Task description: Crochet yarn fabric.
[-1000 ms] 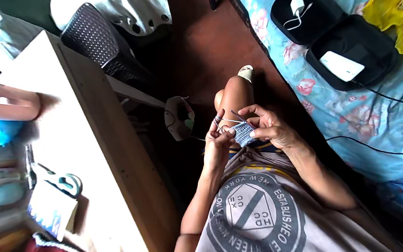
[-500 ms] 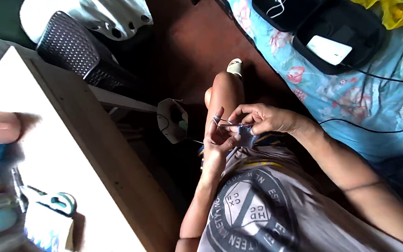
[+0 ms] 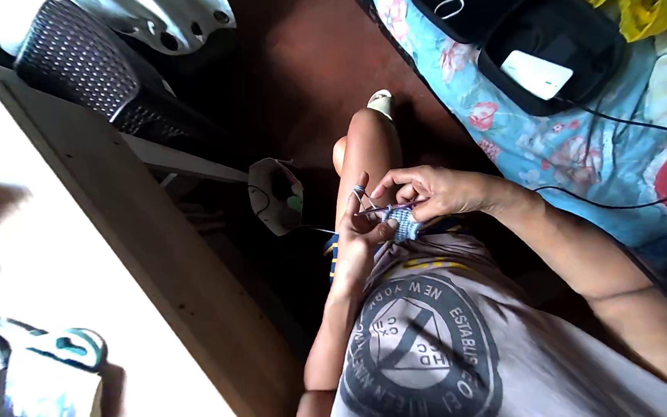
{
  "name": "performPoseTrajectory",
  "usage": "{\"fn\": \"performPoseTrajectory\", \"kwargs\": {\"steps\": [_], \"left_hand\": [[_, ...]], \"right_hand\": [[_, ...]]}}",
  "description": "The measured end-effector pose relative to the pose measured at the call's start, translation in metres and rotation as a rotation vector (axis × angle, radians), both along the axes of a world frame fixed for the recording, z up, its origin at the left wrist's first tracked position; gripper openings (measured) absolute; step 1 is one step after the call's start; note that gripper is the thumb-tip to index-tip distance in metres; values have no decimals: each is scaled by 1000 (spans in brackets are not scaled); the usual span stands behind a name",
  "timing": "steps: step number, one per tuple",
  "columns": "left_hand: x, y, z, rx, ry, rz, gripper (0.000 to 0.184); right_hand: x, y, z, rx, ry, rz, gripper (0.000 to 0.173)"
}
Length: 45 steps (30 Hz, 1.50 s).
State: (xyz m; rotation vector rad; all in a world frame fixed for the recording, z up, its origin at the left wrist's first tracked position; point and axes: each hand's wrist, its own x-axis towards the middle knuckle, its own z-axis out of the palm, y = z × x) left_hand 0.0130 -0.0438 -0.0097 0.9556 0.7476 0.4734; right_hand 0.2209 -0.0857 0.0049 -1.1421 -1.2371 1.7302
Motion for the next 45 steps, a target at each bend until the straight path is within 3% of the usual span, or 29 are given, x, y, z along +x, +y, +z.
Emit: {"fn": "performPoseTrajectory", "kwargs": {"steps": [4, 11, 14, 16, 22, 26, 31, 39, 45], "left_hand": [[-5, 4, -5, -144, -157, 7, 82], [-9, 5, -4, -130, -226, 12, 81], [-8, 2, -3, -34, -191, 36, 80], [-7, -1, -1, 55, -158, 51, 80], [-3, -6, -1, 94, -163, 48, 82], [-3, -7, -1, 55, -155, 36, 79], [-5, -4, -2, 42, -109, -113, 91], [-10, -4, 0, 112, -162, -121, 81], [-10, -3, -2, 101, -186, -105, 85]], "right_hand": [[11, 1, -2, 51, 71, 45, 55], [14, 0, 0, 51, 128, 66, 56], [9, -2, 8, 23, 63, 35, 55], [6, -5, 11, -8, 37, -3, 48], [4, -12, 13, -52, -130, -81, 4], [7, -13, 11, 13, -174, -33, 9], [9, -15, 7, 37, -125, -91, 8], [9, -16, 5, 142, -150, -167, 12], [11, -19, 3, 73, -73, -176, 13]]}}
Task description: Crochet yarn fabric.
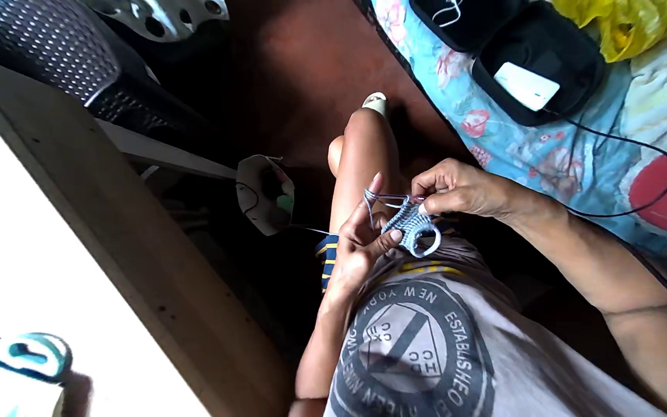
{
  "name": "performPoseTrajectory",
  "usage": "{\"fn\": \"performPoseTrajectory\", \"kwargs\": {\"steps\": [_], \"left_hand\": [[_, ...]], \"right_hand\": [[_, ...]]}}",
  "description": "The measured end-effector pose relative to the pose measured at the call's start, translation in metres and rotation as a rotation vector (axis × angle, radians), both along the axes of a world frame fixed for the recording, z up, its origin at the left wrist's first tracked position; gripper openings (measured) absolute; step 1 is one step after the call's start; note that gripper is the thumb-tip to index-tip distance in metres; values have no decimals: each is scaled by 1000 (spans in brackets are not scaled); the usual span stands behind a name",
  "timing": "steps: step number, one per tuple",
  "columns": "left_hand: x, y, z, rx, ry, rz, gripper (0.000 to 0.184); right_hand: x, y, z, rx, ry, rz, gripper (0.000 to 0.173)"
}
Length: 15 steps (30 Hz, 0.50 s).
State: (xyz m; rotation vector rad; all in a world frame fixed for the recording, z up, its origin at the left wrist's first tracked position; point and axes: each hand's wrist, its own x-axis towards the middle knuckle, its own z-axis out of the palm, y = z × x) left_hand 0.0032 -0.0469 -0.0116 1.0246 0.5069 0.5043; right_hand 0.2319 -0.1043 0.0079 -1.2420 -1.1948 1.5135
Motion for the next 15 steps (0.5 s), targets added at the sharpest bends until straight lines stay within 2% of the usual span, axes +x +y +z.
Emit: {"fn": "performPoseTrajectory", "kwargs": {"steps": [3, 7, 11, 15], "left_hand": [[2, 0, 0, -32, -2, 8, 89], [4, -1, 2, 35, 55, 20, 89], [5, -1, 2, 75, 93, 23, 91], [5, 1, -3, 88, 84, 39, 83]], "right_hand": [[-1, -4, 3, -48, 9, -3, 13], [-9, -14, 8, -104, 79, -77, 9], [-14, -21, 0, -109, 190, -86, 30], [-25, -25, -4, -105, 209, -176, 37]]}}
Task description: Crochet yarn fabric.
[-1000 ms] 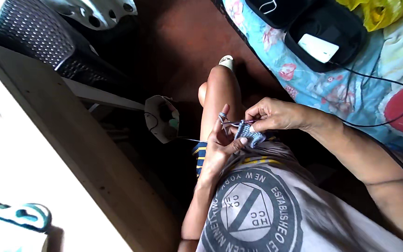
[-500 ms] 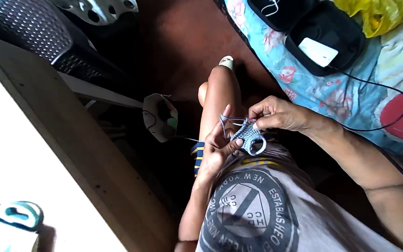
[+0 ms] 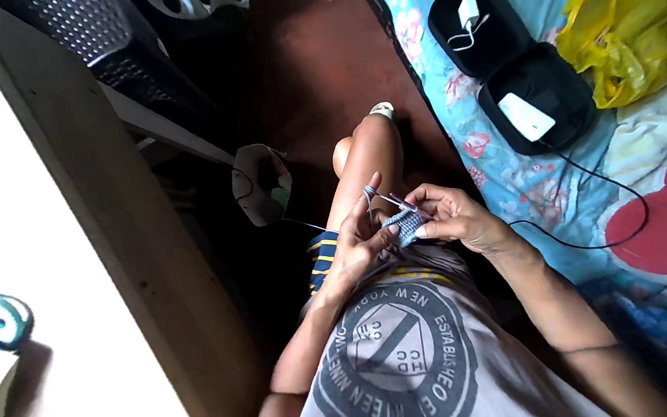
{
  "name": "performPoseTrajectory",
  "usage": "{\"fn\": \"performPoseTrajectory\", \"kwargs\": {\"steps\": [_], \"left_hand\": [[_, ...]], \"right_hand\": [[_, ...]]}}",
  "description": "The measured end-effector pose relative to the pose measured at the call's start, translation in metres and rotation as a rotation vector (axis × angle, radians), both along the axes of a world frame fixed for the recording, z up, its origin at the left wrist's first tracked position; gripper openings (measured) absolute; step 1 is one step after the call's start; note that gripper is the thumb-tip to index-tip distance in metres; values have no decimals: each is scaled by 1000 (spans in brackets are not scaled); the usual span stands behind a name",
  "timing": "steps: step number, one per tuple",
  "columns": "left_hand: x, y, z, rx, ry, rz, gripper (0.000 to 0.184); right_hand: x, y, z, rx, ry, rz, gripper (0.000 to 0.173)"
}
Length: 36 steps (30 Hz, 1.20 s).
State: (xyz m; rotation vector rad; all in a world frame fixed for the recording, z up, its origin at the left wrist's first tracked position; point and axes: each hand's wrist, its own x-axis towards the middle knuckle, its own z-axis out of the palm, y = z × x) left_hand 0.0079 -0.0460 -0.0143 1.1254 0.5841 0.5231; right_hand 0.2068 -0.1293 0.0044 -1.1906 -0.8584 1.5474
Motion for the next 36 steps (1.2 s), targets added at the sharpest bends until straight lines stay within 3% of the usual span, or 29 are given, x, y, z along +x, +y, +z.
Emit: {"fn": "performPoseTrajectory", "kwargs": {"steps": [6, 12, 19, 22, 25, 29, 36], "left_hand": [[-1, 1, 0, -267, -129, 86, 73], [0, 1, -2, -222, -137, 85, 67], [-1, 2, -3, -173, -128, 74, 62], [-3, 4, -4, 33, -107, 55, 65], [-3, 4, -5, 101, -100, 38, 65], [-4, 4, -4, 82, -96, 51, 61], [-8, 6, -3, 60, -169, 56, 65]], "right_hand": [[-6, -5, -2, 9, 171, -64, 41], [-18, -13, -15, -49, 337, -169, 52], [-33, -19, -20, -44, 400, -277, 52], [-38, -18, -17, -43, 303, -299, 34], [-45, -15, -13, -11, 111, -362, 9], [-54, -11, -15, 65, -114, -456, 15], [-60, -8, -14, 91, -68, -516, 15]]}}
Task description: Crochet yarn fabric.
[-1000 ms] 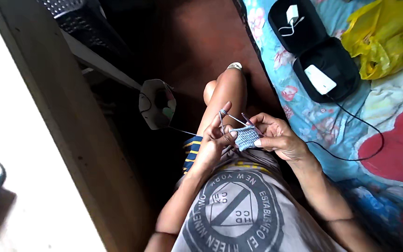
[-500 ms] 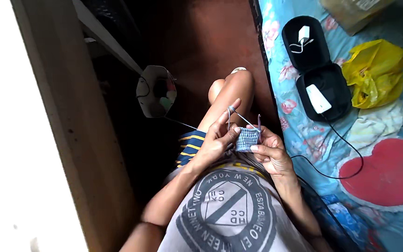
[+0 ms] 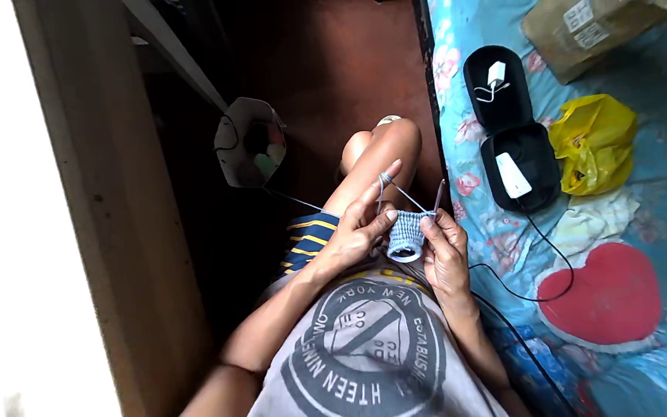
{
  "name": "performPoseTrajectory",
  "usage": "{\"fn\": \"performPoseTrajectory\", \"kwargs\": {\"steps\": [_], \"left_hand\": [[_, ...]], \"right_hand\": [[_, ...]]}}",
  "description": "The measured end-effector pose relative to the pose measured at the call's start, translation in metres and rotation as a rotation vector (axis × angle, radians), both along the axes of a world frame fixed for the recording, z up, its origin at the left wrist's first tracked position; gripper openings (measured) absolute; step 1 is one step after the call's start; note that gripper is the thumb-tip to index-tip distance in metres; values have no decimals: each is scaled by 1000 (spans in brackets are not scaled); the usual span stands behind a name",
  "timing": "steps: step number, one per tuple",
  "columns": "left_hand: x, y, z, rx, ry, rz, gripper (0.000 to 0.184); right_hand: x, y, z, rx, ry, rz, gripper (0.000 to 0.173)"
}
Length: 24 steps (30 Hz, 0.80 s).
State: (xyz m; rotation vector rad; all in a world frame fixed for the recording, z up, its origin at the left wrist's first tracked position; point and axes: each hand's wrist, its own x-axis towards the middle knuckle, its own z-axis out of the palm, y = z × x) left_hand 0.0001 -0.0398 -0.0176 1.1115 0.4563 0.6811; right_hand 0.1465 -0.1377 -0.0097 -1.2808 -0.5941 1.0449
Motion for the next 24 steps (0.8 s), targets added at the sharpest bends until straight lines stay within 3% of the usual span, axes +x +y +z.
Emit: {"fn": "performPoseTrajectory", "kwargs": {"steps": [24], "left_hand": [[1, 2, -5, -115, -25, -19, 67]], "right_hand": [[3, -3, 1, 8, 153, 15, 15]]}}
